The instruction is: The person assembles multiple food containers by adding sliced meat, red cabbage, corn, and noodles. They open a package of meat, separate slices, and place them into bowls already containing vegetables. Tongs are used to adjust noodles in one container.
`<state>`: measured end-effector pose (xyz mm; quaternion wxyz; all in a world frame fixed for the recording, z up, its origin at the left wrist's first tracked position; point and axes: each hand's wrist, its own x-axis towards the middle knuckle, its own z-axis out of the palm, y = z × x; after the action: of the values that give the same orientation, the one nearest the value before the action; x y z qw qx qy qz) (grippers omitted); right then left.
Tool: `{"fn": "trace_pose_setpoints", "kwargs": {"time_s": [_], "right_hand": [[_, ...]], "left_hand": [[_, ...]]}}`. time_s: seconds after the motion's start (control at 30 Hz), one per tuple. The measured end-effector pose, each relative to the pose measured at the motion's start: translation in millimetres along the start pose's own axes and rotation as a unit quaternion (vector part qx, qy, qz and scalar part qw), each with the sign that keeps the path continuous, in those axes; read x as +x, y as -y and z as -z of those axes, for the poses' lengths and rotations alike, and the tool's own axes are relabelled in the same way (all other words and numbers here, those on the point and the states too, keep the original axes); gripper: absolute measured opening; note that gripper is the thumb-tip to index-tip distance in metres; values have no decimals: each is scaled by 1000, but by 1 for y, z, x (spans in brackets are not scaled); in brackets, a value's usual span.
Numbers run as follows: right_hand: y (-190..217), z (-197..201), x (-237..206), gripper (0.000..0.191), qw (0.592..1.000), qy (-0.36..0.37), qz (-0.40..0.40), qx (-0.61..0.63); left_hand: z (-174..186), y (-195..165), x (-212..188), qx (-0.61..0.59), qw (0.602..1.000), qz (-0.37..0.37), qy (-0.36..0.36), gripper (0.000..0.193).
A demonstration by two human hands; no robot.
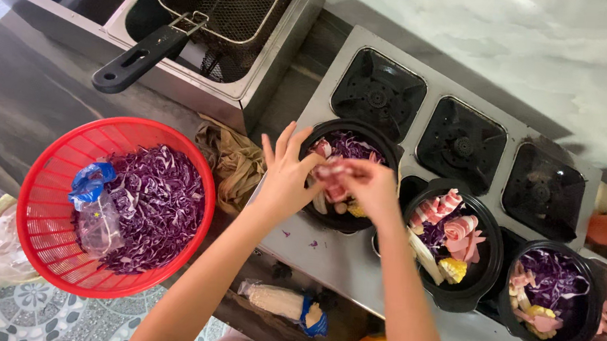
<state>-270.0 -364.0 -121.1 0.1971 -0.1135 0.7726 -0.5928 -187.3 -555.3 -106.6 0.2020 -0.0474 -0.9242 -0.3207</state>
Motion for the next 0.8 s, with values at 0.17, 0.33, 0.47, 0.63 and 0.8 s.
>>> {"fn": "trace_pose_setpoints", "kwargs": {"time_s": [0.17,0.33,0.47,0.63,0.8], "right_hand": [[24,30,5,31,989,54,-36,133],[56,39,-2,33,988,59,-52,130],[57,42,-5,33,964,53,-54,257],[28,25,-8,33,993,21,-56,106],[7,-9,-20,27,994,12,50,-93]], "left_hand": [[15,-11,12,17,987,-158,-21,54],[24,-18,24,59,961,-248,-110,35],[22,-17,28,21,960,-235,-154,25],[16,-7,16,42,964,-244,-101,22],[18,9,2,64,977,-199,26,23]]}}
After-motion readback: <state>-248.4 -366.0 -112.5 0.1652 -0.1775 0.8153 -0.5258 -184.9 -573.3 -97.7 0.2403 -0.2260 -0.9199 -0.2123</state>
